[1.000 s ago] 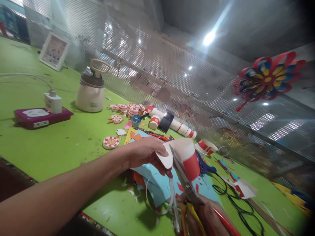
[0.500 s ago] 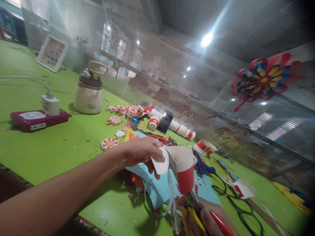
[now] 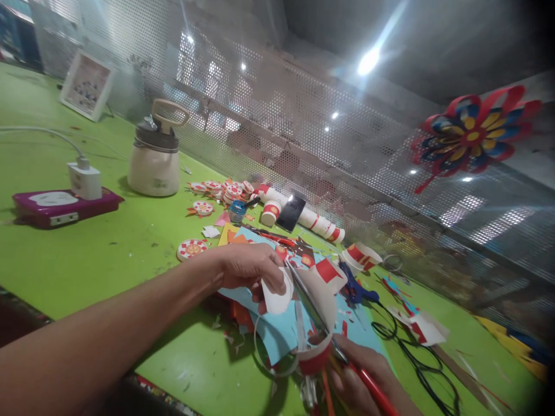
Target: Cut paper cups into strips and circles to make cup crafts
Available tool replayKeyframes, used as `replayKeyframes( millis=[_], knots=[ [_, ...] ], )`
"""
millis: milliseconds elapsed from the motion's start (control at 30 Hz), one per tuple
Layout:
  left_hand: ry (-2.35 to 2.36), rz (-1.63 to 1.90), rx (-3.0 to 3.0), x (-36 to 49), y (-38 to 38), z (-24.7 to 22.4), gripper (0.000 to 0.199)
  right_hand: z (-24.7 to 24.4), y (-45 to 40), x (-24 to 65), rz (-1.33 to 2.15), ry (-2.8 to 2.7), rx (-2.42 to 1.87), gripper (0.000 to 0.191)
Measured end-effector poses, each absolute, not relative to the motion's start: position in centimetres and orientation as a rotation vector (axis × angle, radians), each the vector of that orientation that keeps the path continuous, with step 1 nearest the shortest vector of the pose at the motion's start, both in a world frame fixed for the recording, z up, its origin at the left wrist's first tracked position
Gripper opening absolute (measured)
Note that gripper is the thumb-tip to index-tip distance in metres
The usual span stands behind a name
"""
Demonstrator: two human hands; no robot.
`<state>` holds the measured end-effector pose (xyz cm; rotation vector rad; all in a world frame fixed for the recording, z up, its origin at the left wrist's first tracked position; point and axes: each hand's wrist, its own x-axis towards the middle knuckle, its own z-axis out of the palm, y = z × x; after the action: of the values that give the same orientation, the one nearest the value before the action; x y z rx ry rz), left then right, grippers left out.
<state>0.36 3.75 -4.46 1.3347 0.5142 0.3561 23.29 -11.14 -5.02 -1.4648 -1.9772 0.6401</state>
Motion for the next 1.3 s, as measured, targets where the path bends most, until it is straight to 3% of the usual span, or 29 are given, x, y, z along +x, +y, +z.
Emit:
replayKeyframes(
  millis=[133,267,367,533,633,700,800,933,1033,1200,1300],
  knots=[
    [0.555,0.338,1.342,0.4,4.0,-4.7,0.005,-4.1,-10.5,22.9,0.697,-2.067,-1.455,0.054],
    [0.55,0.313,1.342,0.3,4.3,-5.1,0.009,-3.9,-10.8,23.5,0.745,-1.979,-1.567,0.046],
    [0.517,0.317,1.324,0.2,4.4,-5.2,0.007,-4.6,-11.0,23.8,1.023,-1.674,-1.604,0.039],
    [0.613,0.615,1.203,0.2,4.6,-4.7,0.01,-5.1,-9.1,23.7,1.525,-1.34,-1.479,0.066],
    [0.759,0.855,1.114,0.3,4.7,-4.2,0.013,-3.1,-6.5,23.6,1.795,-1.187,-1.295,0.063],
    [0.794,0.933,1.092,0.4,4.8,-4.0,0.012,-1.4,-5.2,23.7,1.584,-1.245,-1.42,0.048],
    [0.818,1.028,1.075,0.5,4.8,-3.9,0.013,0.2,-4.7,23.9,1.226,-1.399,-1.566,0.04],
    [0.834,1.132,1.06,0.5,4.9,-4.1,0.018,-0.2,-6.2,23.5,0.911,-1.528,-1.686,0.035],
    [0.807,1.183,1.057,0.5,4.9,-4.2,0.02,-0.9,-7.2,22.9,0.614,-1.642,-1.785,0.018],
    [0.753,1.278,1.02,0.4,4.8,-4.0,0.024,-3.3,-7.4,21.0,0.365,-1.841,-1.911,0.013],
    [0.739,1.319,0.996,0.4,4.8,-4.1,0.024,-4.8,-6.8,19.5,0.306,-1.905,-2.003,0.02]
  ],
)
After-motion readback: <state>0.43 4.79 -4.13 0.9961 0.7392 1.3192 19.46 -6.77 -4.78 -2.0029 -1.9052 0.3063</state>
